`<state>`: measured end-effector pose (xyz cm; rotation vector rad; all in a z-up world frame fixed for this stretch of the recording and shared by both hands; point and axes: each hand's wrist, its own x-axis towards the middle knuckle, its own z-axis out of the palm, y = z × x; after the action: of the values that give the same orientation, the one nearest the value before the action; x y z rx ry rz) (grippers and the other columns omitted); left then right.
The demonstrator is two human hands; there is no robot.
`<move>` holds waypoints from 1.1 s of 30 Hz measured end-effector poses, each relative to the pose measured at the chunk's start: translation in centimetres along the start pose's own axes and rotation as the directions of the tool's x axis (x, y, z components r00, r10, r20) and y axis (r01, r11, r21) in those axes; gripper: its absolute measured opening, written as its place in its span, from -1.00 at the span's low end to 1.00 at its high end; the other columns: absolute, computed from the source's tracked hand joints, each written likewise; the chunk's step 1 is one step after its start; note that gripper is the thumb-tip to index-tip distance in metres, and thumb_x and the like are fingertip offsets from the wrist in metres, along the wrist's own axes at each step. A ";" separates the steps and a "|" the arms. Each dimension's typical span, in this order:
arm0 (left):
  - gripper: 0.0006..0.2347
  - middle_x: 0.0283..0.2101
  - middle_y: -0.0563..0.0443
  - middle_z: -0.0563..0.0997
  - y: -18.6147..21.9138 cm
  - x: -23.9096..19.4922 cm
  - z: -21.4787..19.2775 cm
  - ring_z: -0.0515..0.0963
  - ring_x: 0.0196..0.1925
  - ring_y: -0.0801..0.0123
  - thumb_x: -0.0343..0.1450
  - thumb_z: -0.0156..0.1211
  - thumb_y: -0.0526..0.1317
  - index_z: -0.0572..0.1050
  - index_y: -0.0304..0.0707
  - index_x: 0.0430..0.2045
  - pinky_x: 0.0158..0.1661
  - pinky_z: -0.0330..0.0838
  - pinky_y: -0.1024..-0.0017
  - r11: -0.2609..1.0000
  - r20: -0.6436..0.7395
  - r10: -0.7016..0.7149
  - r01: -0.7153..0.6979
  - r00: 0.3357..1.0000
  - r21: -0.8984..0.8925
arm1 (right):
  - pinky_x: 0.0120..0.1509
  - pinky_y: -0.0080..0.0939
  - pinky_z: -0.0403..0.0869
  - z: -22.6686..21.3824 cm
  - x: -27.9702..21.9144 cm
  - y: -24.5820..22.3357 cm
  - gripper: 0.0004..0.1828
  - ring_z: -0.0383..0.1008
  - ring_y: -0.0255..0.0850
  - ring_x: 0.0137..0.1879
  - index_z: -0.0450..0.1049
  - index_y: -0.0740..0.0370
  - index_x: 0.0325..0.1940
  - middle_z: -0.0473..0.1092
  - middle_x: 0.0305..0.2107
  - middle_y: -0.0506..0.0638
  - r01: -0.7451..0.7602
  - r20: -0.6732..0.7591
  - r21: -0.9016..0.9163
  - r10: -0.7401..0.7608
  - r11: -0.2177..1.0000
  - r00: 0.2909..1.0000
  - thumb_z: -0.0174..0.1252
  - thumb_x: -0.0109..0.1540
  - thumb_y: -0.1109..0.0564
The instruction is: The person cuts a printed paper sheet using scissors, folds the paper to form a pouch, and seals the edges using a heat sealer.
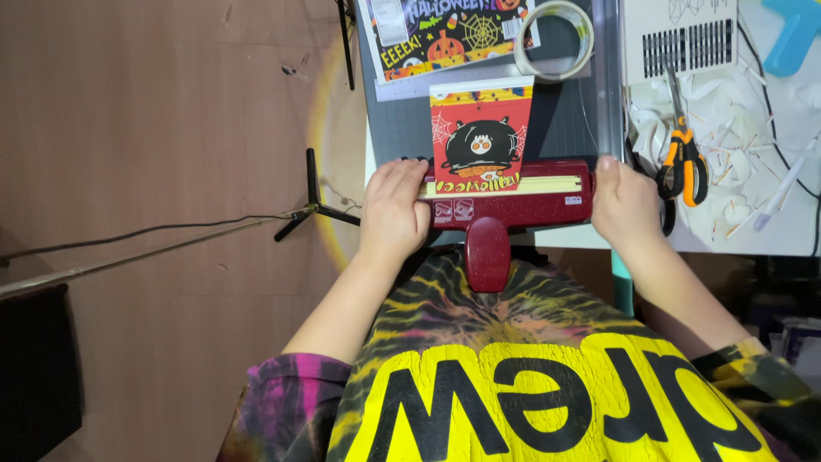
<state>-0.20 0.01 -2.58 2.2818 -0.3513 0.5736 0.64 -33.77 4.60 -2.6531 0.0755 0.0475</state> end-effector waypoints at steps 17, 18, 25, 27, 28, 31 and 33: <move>-0.57 0.03 -0.03 0.56 1.4 1.0 -1.6 0.45 0.20 0.01 0.42 0.00 -0.02 0.46 -0.04 0.18 0.21 0.24 -0.02 0.978 0.264 -0.194 0.206 0.945 -0.017 | 0.13 0.34 0.47 -4.6 -0.4 2.9 -0.57 0.50 0.38 0.07 0.48 0.42 0.14 0.49 -0.19 0.38 0.472 0.154 0.101 -0.483 0.876 0.862 0.25 0.18 0.25; -0.50 0.04 -0.02 0.50 2.4 1.9 -2.8 0.40 0.22 -0.03 0.48 0.00 0.15 0.35 0.04 0.31 0.19 0.17 -0.13 0.961 0.379 -0.260 0.276 0.888 0.013 | 0.18 0.31 0.48 -5.2 -0.5 1.6 -0.55 0.51 0.36 0.08 0.49 0.46 0.12 0.50 -0.20 0.39 0.429 0.177 0.045 -0.430 0.902 0.885 0.30 0.14 0.35; -0.60 -0.03 0.12 0.46 2.5 3.1 -2.1 0.39 0.21 0.10 0.50 0.02 0.18 0.47 0.11 0.15 0.08 0.15 0.11 0.937 0.427 -0.341 0.341 0.837 0.079 | 0.13 0.00 0.57 -0.9 0.5 7.0 -0.72 0.60 0.07 0.04 0.54 0.36 0.03 0.54 -0.23 0.13 0.664 -0.031 -0.263 -0.694 0.700 0.720 0.30 0.24 0.26; -0.58 -0.01 0.04 0.54 3.3 4.1 -2.4 0.44 0.09 0.01 0.47 -0.07 0.21 0.50 0.10 0.08 -0.05 0.20 0.02 0.919 0.420 -0.389 0.377 0.820 0.115 | 0.22 0.07 0.58 -0.9 0.7 5.8 -0.70 0.56 0.20 0.05 0.50 0.51 -0.16 0.54 -0.13 0.27 0.697 -0.068 -0.260 -0.732 0.669 0.678 0.06 0.05 0.49; -0.58 -0.01 0.04 0.54 3.3 4.2 -2.4 0.44 0.09 0.01 0.47 -0.07 0.21 0.50 0.10 0.08 -0.05 0.20 0.02 0.919 0.415 -0.389 0.376 0.822 0.118 | 0.22 0.07 0.58 -0.8 0.9 5.3 -0.70 0.56 0.20 0.05 0.50 0.51 -0.16 0.54 -0.13 0.27 0.699 -0.071 -0.259 -0.735 0.667 0.675 0.06 0.05 0.49; -0.57 -0.02 0.05 0.55 3.3 5.4 -3.1 0.44 0.11 0.05 0.44 -0.01 0.23 0.52 0.12 0.08 -0.06 0.18 0.07 0.912 0.432 -0.402 0.395 0.807 0.111 | 0.24 0.12 0.60 -0.1 2.2 4.5 -0.84 0.59 0.19 0.03 0.53 0.49 -0.21 0.57 -0.14 0.27 0.715 -0.126 -0.337 -0.782 0.612 0.610 0.13 0.16 0.51; -0.62 -0.01 -0.05 0.51 3.8 6.9 -4.1 0.40 0.25 -0.10 0.47 0.14 0.12 0.55 -0.03 0.06 0.17 0.15 -0.02 0.857 0.533 -0.460 0.513 0.710 0.055 | -0.04 -0.05 0.60 1.2 3.4 5.0 -0.94 0.62 -0.04 -0.08 0.56 0.23 -0.30 0.54 -0.26 -0.01 0.701 -0.247 -0.504 -0.862 0.505 0.443 0.22 0.28 0.27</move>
<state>2.96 -0.16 5.69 2.2724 -0.0131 -0.3592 3.70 -37.82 1.04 -2.6495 -1.1527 -1.0062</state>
